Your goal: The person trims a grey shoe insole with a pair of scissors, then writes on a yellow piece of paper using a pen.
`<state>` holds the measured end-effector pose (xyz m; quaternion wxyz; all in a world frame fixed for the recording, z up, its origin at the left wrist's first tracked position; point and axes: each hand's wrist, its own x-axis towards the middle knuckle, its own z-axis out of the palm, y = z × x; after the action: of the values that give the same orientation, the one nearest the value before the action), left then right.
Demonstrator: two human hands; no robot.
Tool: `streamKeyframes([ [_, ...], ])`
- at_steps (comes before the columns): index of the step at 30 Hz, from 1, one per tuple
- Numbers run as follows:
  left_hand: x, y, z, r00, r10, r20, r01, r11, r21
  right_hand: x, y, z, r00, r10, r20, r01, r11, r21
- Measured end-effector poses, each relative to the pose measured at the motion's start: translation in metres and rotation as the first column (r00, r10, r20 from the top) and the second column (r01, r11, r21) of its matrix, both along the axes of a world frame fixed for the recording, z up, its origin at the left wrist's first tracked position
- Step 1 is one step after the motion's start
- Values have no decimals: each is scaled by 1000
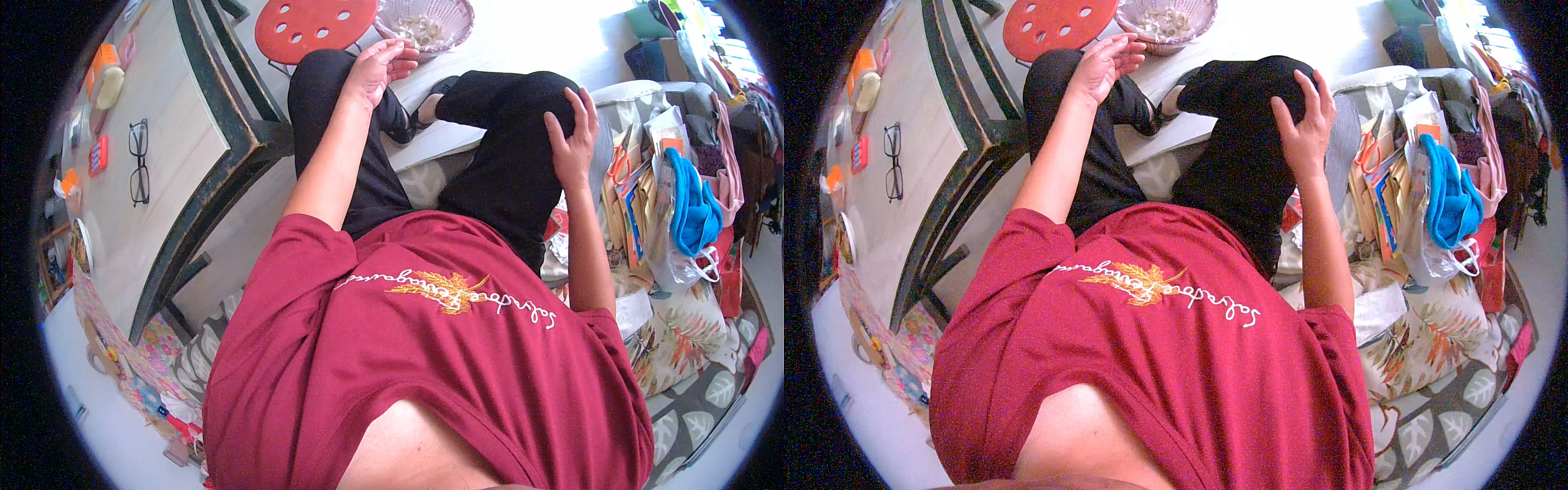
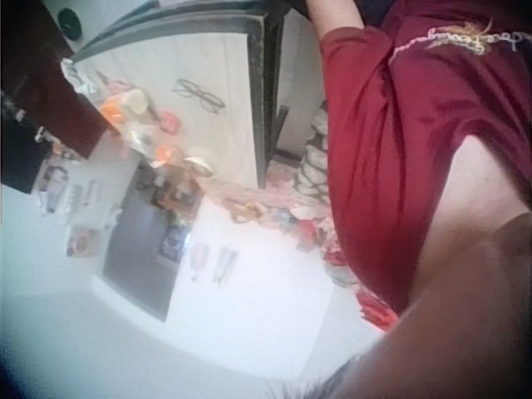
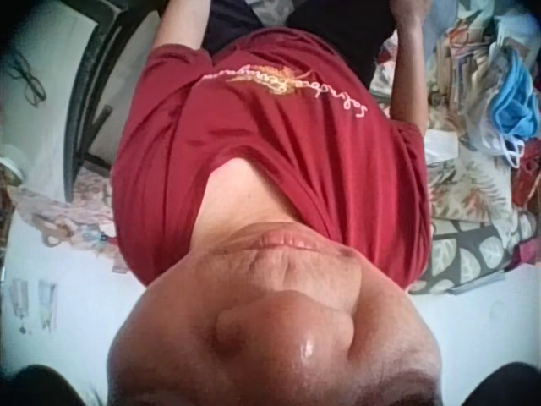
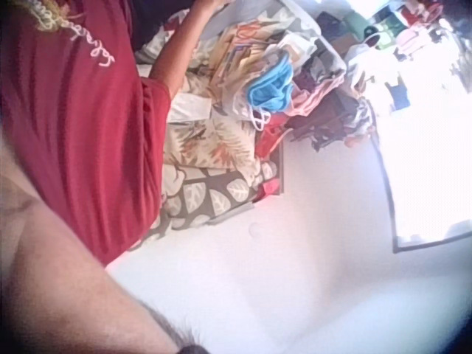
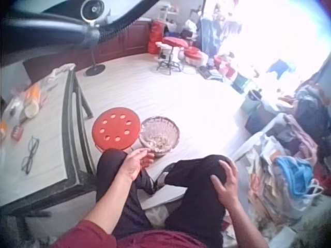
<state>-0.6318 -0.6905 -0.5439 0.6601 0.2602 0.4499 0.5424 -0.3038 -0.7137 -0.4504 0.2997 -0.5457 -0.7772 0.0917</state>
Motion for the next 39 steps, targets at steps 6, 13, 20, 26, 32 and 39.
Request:
streamKeyframes([
  [6, 6, 0, -10, 987, -87, -135, 94, 994, 48, 13, -41, 13, 994, -97, -45, 95, 994, -44],
  [13, 4, -5, -12, 971, -87, -224, 106, 992, 72, 73, -130, -14, 911, -355, -211, 239, 870, -432],
  [20, 3, -3, -20, 967, -83, -241, 77, 996, -34, 66, -73, 57, 834, -424, -354, 413, 904, -110],
  [26, 6, -21, -54, 945, -63, -321, -33, 957, -287, -27, 39, 115, 989, 95, -113, -53, 942, 330],
  [32, -4, -26, -56, 966, 51, -252, -129, 944, -304, -104, 118, -95, 814, 531, 234, -397, 804, -443],
  [39, 20, -17, -31, 989, 85, -125, -113, 965, -236, -91, 55, -285, 980, -113, -166, -128, 284, -950],
])
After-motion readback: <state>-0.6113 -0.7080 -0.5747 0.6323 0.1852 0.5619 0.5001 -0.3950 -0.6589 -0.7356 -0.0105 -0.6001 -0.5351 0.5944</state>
